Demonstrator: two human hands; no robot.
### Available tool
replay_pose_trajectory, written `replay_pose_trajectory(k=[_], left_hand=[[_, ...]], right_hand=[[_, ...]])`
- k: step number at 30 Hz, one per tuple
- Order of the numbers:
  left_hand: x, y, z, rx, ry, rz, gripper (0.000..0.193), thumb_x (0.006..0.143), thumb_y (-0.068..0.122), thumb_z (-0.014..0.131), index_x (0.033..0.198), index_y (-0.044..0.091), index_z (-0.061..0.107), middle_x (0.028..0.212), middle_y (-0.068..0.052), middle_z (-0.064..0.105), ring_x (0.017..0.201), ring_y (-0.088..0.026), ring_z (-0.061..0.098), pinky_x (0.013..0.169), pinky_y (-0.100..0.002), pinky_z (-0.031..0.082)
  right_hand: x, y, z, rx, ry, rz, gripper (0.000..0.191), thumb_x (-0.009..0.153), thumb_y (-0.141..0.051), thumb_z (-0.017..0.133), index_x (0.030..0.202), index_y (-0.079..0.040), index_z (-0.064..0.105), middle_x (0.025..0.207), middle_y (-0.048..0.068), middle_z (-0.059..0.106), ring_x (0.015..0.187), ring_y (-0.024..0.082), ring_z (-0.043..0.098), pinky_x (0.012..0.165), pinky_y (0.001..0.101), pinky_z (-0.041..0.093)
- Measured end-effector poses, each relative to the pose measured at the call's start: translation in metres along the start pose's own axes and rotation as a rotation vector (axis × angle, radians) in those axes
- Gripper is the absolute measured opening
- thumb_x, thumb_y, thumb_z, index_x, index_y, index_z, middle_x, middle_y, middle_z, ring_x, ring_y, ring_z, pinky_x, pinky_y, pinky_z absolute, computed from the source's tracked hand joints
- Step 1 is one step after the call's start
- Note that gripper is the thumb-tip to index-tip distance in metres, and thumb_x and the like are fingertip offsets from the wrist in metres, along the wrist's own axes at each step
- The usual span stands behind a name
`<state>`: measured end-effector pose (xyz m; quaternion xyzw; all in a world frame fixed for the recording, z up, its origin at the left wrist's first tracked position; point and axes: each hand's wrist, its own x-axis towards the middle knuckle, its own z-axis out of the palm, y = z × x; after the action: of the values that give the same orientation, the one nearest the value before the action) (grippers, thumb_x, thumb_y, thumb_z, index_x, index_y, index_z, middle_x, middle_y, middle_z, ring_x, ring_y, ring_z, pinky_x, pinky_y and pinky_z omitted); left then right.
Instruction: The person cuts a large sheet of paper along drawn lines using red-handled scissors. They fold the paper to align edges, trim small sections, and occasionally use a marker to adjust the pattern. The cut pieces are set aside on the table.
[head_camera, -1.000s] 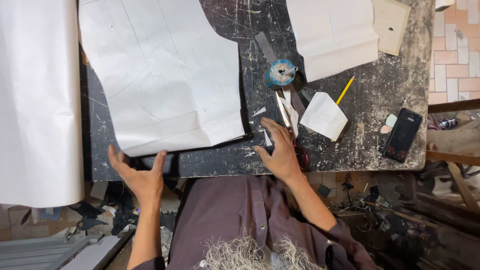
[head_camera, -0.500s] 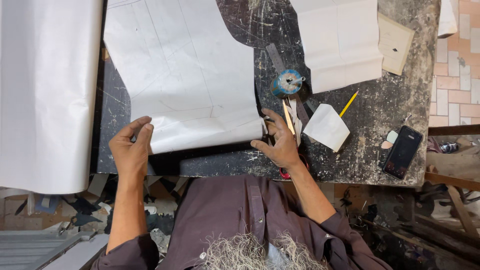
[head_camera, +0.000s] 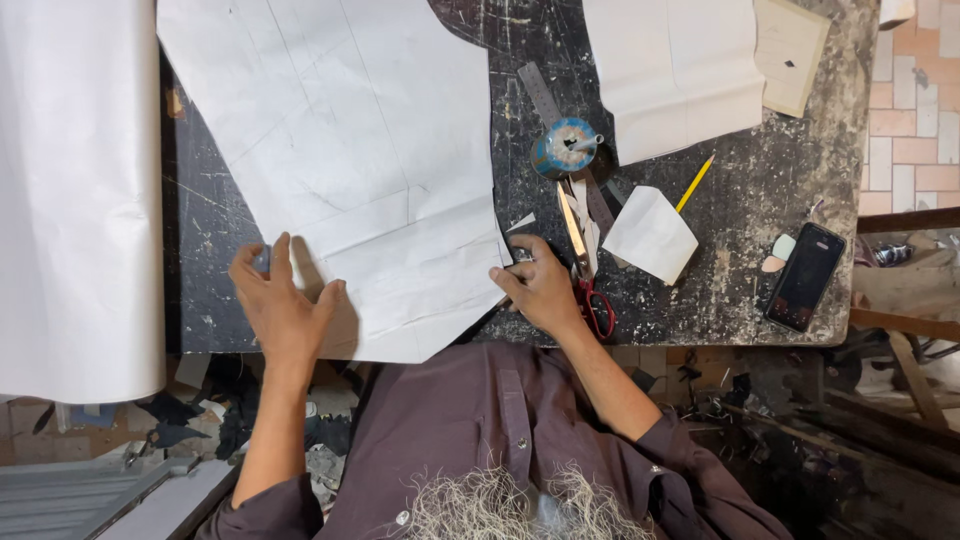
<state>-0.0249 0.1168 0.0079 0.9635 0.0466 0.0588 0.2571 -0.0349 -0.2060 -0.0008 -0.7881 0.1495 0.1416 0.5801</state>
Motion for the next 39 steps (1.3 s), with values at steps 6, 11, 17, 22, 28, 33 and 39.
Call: replay_pose_trajectory(k=[6,11,17,22,28,33,39], left_hand=[[0.012,0.069,0.053,0.039,-0.010,0.434,0.060,0.086,0.015,0.078,0.142,0.005,0.058,0.153,-0.022,0.042,0.141,-0.042,0.041,0.107,-0.058,0.039],[0.039,0.123,0.089,-0.122,-0.057,0.517,0.053,0.092,0.028,0.071,0.142,0.016,0.058,0.157,-0.014,0.042,0.146,-0.039,0.035,0.109,-0.056,0.032],[0.038,0.132,0.099,-0.063,-0.007,0.513,0.050,0.099,0.036,0.062,0.146,0.022,0.058,0.160,-0.010,0.041,0.149,-0.035,0.031,0.113,-0.052,0.027],[0.036,0.131,0.103,-0.034,-0.033,0.495,0.048,0.101,0.037,0.059,0.147,0.024,0.058,0.161,-0.008,0.041,0.150,-0.033,0.030,0.113,-0.051,0.027],[0.039,0.131,0.104,-0.034,-0.049,0.477,0.050,0.103,0.046,0.056,0.148,0.026,0.057,0.160,-0.007,0.041,0.150,-0.033,0.030,0.111,-0.051,0.028],[0.039,0.132,0.105,-0.022,-0.049,0.478,0.051,0.102,0.049,0.057,0.148,0.026,0.057,0.159,-0.008,0.041,0.148,-0.033,0.030,0.109,-0.052,0.028],[0.038,0.133,0.105,-0.012,-0.041,0.469,0.047,0.103,0.043,0.059,0.147,0.027,0.058,0.160,-0.006,0.042,0.149,-0.032,0.031,0.109,-0.050,0.030]], right_hand=[[0.005,-0.007,0.001,-0.009,0.102,0.067,0.043,0.093,-0.021,0.072,0.124,0.005,0.057,0.079,0.013,0.075,0.059,0.011,0.065,0.050,0.0254,0.054],[0.010,-0.014,0.005,0.015,0.161,-0.003,0.039,0.092,-0.016,0.073,0.121,0.005,0.057,0.082,0.009,0.076,0.063,0.009,0.070,0.051,0.0246,0.056],[0.014,-0.015,0.003,-0.013,0.145,0.035,0.027,0.091,-0.015,0.073,0.108,0.006,0.067,0.076,0.009,0.075,0.058,0.009,0.066,0.050,0.0237,0.053],[0.016,-0.016,0.000,-0.022,0.107,0.100,0.023,0.092,-0.019,0.072,0.095,0.004,0.073,0.069,0.005,0.069,0.052,0.008,0.063,0.046,0.0225,0.048],[0.019,-0.020,-0.001,-0.012,0.084,0.131,0.026,0.094,-0.021,0.072,0.090,0.005,0.073,0.064,0.005,0.067,0.050,0.007,0.059,0.045,0.0221,0.049],[0.020,-0.020,-0.002,0.011,0.081,0.170,0.026,0.093,-0.021,0.072,0.090,0.005,0.073,0.063,0.006,0.067,0.049,0.009,0.060,0.043,0.0231,0.046],[0.021,-0.019,-0.004,-0.006,0.079,0.172,0.025,0.092,-0.021,0.071,0.090,0.004,0.074,0.063,0.007,0.069,0.049,0.009,0.062,0.043,0.0230,0.048]])
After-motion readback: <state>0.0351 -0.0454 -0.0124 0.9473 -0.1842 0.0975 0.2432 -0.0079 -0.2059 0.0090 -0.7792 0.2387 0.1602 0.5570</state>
